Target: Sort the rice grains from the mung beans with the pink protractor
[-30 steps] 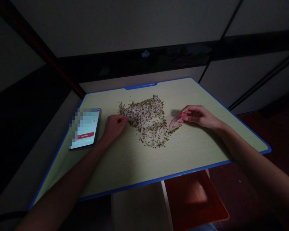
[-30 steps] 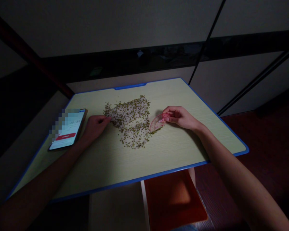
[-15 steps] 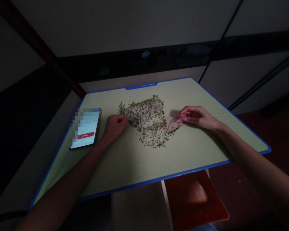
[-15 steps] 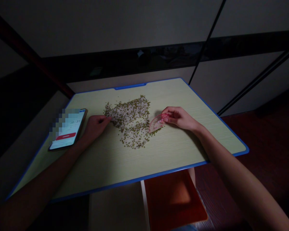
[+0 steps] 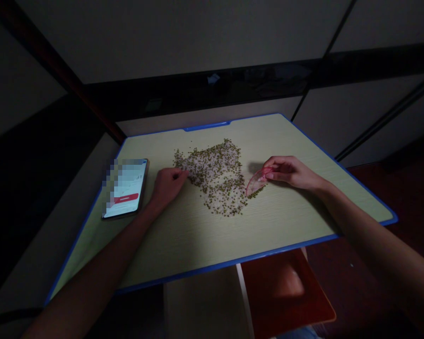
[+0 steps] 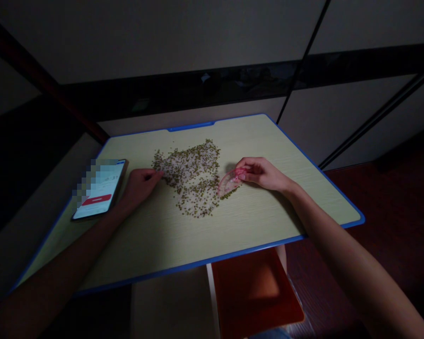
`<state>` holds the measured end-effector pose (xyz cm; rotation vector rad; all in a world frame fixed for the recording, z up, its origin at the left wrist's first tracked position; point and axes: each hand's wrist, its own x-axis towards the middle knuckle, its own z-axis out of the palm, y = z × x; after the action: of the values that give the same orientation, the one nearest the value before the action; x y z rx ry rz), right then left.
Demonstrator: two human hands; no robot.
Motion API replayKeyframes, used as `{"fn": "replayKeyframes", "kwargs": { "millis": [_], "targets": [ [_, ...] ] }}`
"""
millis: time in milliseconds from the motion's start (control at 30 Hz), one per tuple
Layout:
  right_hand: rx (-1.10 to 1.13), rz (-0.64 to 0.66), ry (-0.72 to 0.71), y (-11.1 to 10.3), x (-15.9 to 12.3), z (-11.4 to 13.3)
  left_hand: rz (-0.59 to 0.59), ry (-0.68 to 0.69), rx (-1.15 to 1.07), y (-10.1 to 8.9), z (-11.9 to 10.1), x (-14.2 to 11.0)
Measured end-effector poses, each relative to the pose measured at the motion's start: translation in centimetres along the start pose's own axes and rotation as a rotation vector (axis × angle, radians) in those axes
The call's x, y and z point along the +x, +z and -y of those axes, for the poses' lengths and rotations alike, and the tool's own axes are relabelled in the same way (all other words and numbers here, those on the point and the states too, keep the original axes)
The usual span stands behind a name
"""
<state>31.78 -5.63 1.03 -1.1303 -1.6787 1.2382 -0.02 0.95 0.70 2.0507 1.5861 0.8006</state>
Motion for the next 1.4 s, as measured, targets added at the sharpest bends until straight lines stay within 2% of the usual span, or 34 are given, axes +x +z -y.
{"fn": "replayKeyframes", "kwargs": {
  "millis": [300, 1400],
  "targets": [
    [0.046, -0.028, 0.004, 0.35, 0.18, 0.09, -0.01, 0.012, -0.007, -0.09, -0.13, -0.1],
    [-0.005, 0.046, 0.011, -0.11, -0.17, 0.12, -0.005, -0.002, -0.003, -0.04, -0.16, -0.12]
  ]
}}
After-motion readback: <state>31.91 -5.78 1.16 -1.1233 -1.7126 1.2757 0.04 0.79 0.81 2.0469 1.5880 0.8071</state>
